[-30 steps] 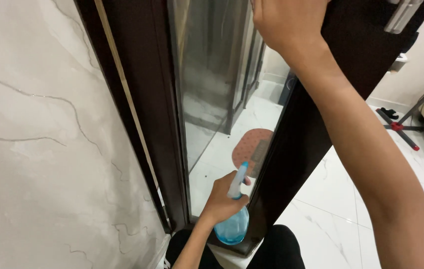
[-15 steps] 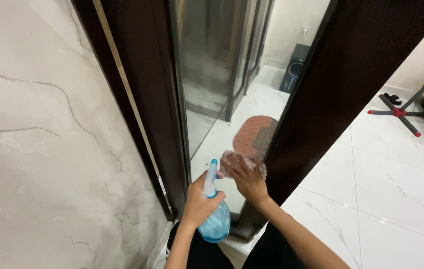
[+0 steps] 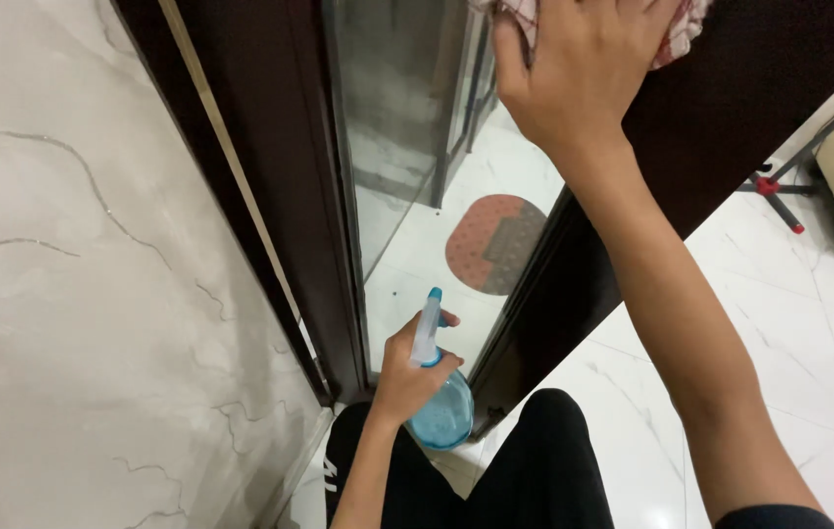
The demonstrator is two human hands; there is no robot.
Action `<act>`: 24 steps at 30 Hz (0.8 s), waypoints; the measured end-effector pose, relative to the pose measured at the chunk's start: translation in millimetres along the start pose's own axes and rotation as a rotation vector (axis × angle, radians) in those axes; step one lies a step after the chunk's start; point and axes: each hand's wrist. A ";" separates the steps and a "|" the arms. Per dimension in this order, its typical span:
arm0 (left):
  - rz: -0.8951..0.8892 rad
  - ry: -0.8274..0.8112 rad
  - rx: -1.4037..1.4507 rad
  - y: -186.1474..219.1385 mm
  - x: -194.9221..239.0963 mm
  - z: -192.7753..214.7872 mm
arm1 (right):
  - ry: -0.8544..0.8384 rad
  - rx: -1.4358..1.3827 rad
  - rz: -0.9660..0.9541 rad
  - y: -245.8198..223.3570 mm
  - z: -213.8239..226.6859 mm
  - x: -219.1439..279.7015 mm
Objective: The person sprays cleaner on a glass door or partition and then wipes it with a cloth.
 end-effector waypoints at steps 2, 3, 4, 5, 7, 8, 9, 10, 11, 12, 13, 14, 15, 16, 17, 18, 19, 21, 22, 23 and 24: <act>-0.033 -0.021 0.122 8.3 -6.9 2.3 | -0.057 0.017 -0.050 3.3 -14.3 3.9; -0.067 -0.029 0.119 12.4 -5.2 4.0 | 0.059 0.064 0.035 6.1 -33.8 15.7; -0.102 -0.036 0.116 16.6 -3.2 5.2 | 0.174 0.111 0.121 9.5 -52.9 28.0; -0.101 -0.034 0.113 18.6 -0.2 9.5 | 0.175 0.107 0.120 6.6 -76.8 56.8; -0.053 0.003 0.015 24.1 5.7 17.5 | 0.150 0.054 0.193 0.8 -123.5 113.8; -0.054 0.005 0.009 22.7 10.7 21.6 | 0.154 0.050 0.192 0.2 -162.1 148.6; -0.051 0.011 -0.006 21.4 15.1 26.0 | 0.056 0.045 0.267 2.9 -196.2 184.9; -0.049 0.017 -0.021 20.3 19.8 30.3 | -0.042 0.040 0.343 8.5 -226.2 221.2; -0.053 0.019 -0.028 18.3 22.1 33.9 | -0.034 0.037 0.344 12.8 -241.8 237.1; -0.064 0.026 -0.084 16.4 24.2 37.5 | -0.143 0.083 0.378 17.1 -257.6 252.7; -0.067 0.031 -0.136 14.4 28.5 39.7 | -0.261 0.129 0.410 21.4 -272.2 272.5; -0.064 0.031 -0.140 14.5 31.3 39.9 | -0.260 0.125 0.409 20.9 -264.1 265.5; -0.029 0.040 -0.132 14.9 31.9 41.7 | -0.205 0.145 0.457 19.9 -257.4 254.6; 0.007 0.050 -0.123 15.4 32.5 43.8 | -0.149 0.166 0.504 18.9 -250.6 243.7; 0.002 0.057 -0.130 13.8 31.8 42.6 | -0.140 0.162 0.509 15.9 -224.0 205.9; -0.020 0.065 -0.170 11.7 30.2 41.8 | -0.128 0.172 0.487 13.1 -197.7 168.0; -0.031 0.071 -0.208 8.6 31.6 40.2 | -0.126 0.178 0.463 9.6 -171.9 135.0; -0.018 0.058 -0.163 11.6 28.7 35.0 | 0.059 0.202 0.456 0.3 -104.6 53.8; -0.013 0.040 -0.113 12.5 27.5 31.3 | 0.245 0.234 0.439 -5.3 -66.4 16.7; -0.008 0.045 -0.111 14.6 24.5 29.9 | 0.241 0.230 0.445 -22.9 -39.9 1.5; 0.004 0.024 -0.051 17.0 22.0 28.8 | -0.010 0.102 0.263 -41.0 -13.1 -13.5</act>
Point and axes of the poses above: each hand's wrist, its own x-axis away from the middle knuckle, its own z-axis out of the back of the hand, y = z × x, and after that the axes turned 11 degrees about -y, right-handed
